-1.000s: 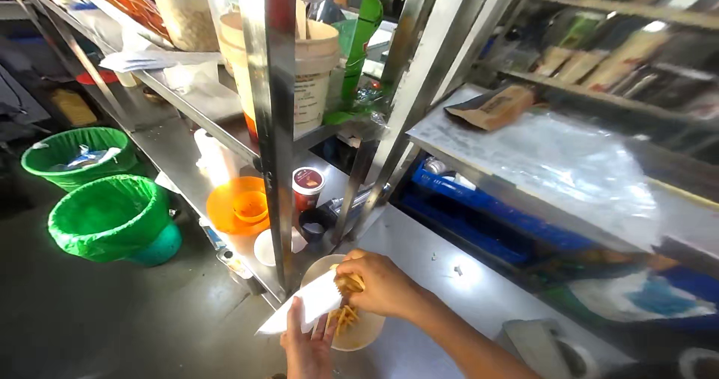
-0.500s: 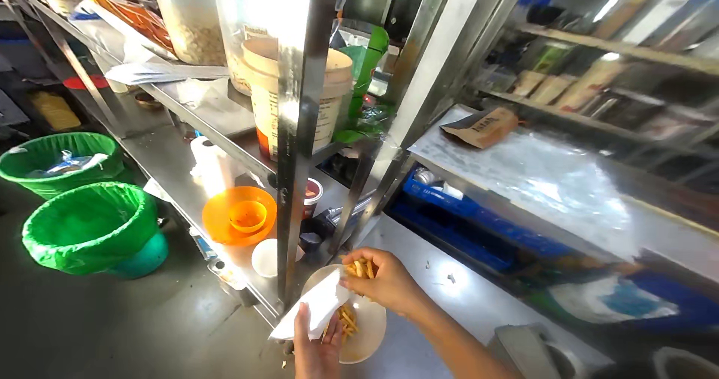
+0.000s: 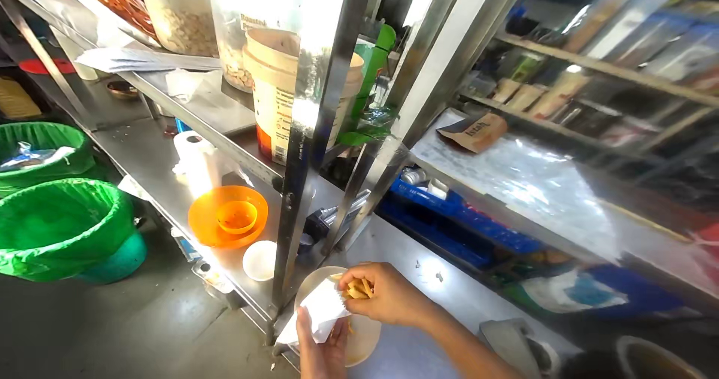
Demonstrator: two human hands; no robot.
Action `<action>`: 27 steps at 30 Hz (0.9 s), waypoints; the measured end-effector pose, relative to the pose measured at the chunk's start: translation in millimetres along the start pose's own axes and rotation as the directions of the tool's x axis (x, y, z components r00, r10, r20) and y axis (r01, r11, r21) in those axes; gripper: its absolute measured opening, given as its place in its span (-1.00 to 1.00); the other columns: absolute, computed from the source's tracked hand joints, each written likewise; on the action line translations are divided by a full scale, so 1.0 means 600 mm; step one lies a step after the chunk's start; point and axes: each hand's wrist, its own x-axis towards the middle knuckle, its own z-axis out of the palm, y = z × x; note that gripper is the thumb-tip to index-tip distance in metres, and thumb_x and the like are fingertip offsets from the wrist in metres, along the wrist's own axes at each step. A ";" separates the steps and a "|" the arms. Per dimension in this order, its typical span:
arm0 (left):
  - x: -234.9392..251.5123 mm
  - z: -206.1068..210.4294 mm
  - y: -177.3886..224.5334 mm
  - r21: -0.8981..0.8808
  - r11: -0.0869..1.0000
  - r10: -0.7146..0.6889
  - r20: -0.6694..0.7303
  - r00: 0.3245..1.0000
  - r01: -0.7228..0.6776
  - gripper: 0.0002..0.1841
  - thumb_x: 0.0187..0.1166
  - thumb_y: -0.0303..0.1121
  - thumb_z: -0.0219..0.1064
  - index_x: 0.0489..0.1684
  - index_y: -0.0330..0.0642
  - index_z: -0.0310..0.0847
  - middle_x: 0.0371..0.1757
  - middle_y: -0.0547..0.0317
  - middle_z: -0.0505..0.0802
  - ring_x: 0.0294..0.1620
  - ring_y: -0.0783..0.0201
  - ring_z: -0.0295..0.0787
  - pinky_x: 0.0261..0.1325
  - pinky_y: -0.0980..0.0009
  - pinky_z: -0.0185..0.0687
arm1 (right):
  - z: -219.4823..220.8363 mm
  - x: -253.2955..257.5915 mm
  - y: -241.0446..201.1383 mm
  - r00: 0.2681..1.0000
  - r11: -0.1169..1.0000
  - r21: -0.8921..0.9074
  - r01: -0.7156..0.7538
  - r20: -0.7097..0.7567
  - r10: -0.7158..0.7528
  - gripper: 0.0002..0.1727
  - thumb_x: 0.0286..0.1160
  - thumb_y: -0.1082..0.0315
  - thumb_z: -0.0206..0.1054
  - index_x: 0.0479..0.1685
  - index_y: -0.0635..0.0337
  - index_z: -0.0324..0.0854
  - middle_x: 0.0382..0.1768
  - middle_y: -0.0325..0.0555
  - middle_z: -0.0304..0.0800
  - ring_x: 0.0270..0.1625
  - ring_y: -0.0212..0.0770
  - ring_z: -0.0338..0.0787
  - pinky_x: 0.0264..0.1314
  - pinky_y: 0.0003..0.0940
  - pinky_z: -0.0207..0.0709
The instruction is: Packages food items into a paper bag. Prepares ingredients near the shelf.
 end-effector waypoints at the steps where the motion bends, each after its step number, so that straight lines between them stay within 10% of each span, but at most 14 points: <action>1: 0.001 -0.001 -0.001 0.007 1.000 -0.006 0.008 1.000 0.006 -0.25 0.73 0.28 0.02 0.70 -0.11 0.19 0.46 -0.25 0.63 0.32 -0.13 0.72 0.33 0.02 0.69 | -0.009 0.003 -0.005 0.998 0.999 -0.001 -0.036 0.051 0.036 -0.65 0.30 0.15 0.56 0.09 -0.05 0.82 0.01 -0.25 0.86 0.06 -0.35 0.80 0.19 -0.25 0.69; 27: 0.017 0.005 -0.017 0.049 0.984 -0.175 0.028 0.984 0.173 -0.21 0.70 0.33 0.02 0.71 -0.11 0.18 0.48 -0.25 0.61 0.33 -0.13 0.72 0.32 0.04 0.70 | -0.025 -0.011 -0.003 0.981 0.998 -0.062 -0.025 0.189 0.036 -0.64 0.66 0.22 0.30 0.35 0.09 0.72 0.35 -0.06 0.76 0.34 -0.18 0.77 0.46 -0.18 0.62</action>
